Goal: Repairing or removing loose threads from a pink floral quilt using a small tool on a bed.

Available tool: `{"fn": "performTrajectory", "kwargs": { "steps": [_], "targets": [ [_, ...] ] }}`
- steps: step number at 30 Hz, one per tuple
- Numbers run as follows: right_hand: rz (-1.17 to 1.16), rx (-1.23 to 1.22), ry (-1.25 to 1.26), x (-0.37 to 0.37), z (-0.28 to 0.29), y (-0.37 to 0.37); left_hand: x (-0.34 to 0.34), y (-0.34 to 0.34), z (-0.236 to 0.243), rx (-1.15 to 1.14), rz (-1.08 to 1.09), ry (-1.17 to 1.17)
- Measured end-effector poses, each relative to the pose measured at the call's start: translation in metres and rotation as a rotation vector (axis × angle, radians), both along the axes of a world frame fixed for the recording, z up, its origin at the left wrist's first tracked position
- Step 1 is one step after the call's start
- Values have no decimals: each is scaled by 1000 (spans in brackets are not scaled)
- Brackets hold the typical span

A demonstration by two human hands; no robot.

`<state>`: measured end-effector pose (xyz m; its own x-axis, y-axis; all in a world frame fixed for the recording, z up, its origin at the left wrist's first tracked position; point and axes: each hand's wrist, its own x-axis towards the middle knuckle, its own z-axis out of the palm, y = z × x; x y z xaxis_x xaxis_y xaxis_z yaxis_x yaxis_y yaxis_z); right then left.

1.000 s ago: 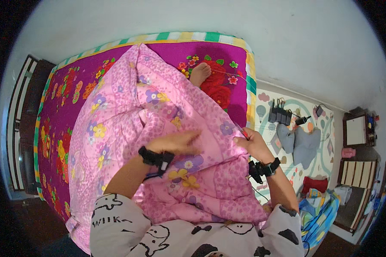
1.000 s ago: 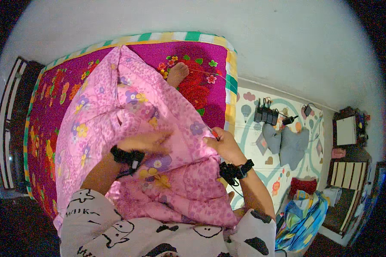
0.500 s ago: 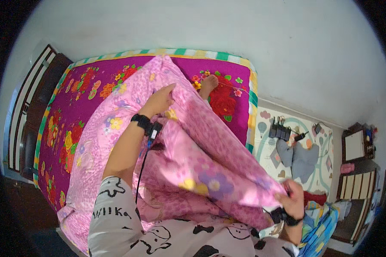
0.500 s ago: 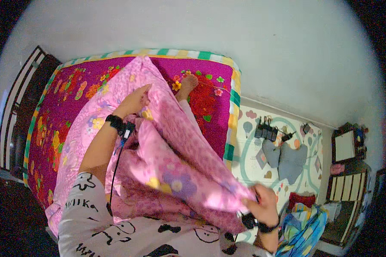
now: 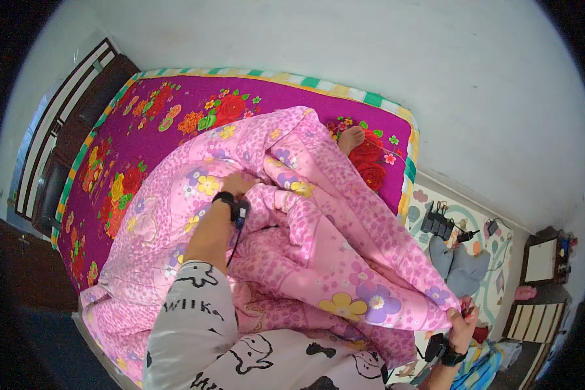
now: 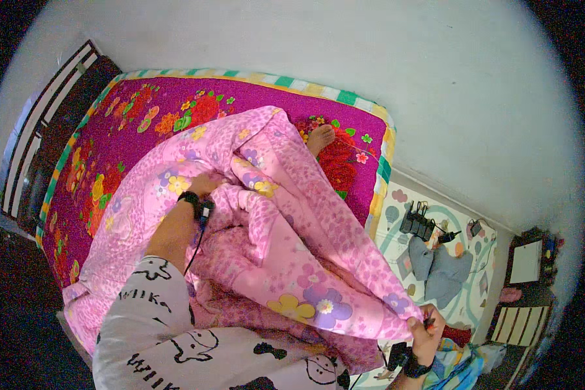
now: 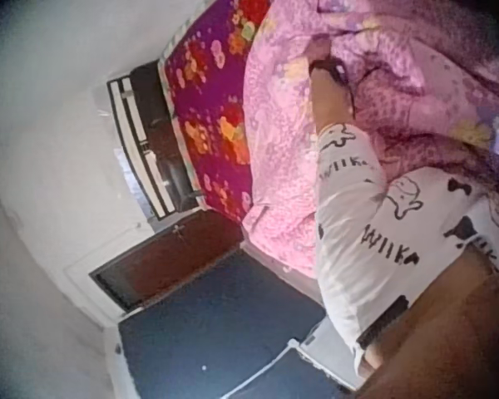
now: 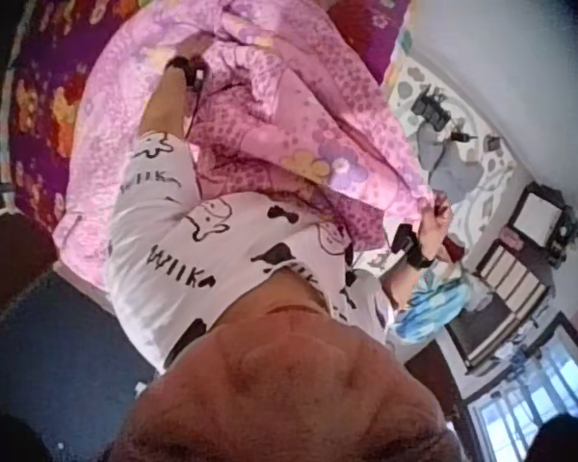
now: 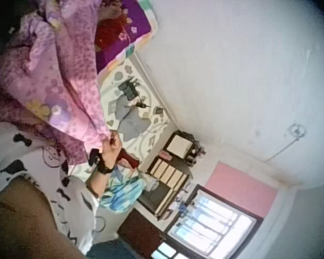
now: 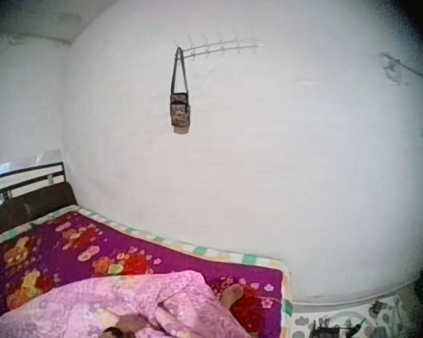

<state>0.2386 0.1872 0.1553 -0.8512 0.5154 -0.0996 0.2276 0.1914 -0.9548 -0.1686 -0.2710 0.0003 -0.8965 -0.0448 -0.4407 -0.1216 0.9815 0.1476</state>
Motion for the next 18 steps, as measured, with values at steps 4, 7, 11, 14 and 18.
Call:
{"fn": "performTrajectory", "kwargs": {
  "steps": [4, 7, 11, 14, 18],
  "targets": [
    [28, -19, 50, -22, -18, 21, 35, -10, -14, 622, -516, 127],
    [-21, -169, 102, -37, -36, 33, 71, -16, 1, 293, -535, 151],
    [-24, -241, 107, -52, -50, 45, 73, -13, 11, 183, -459, 10],
    [51, -147, 55, -54, -50, 52, 66, -55, 4, 625, -206, 351],
    [34, -123, 48, -51, -45, 45, 1, -119, 177, 416, -296, 617]
  ]
}}
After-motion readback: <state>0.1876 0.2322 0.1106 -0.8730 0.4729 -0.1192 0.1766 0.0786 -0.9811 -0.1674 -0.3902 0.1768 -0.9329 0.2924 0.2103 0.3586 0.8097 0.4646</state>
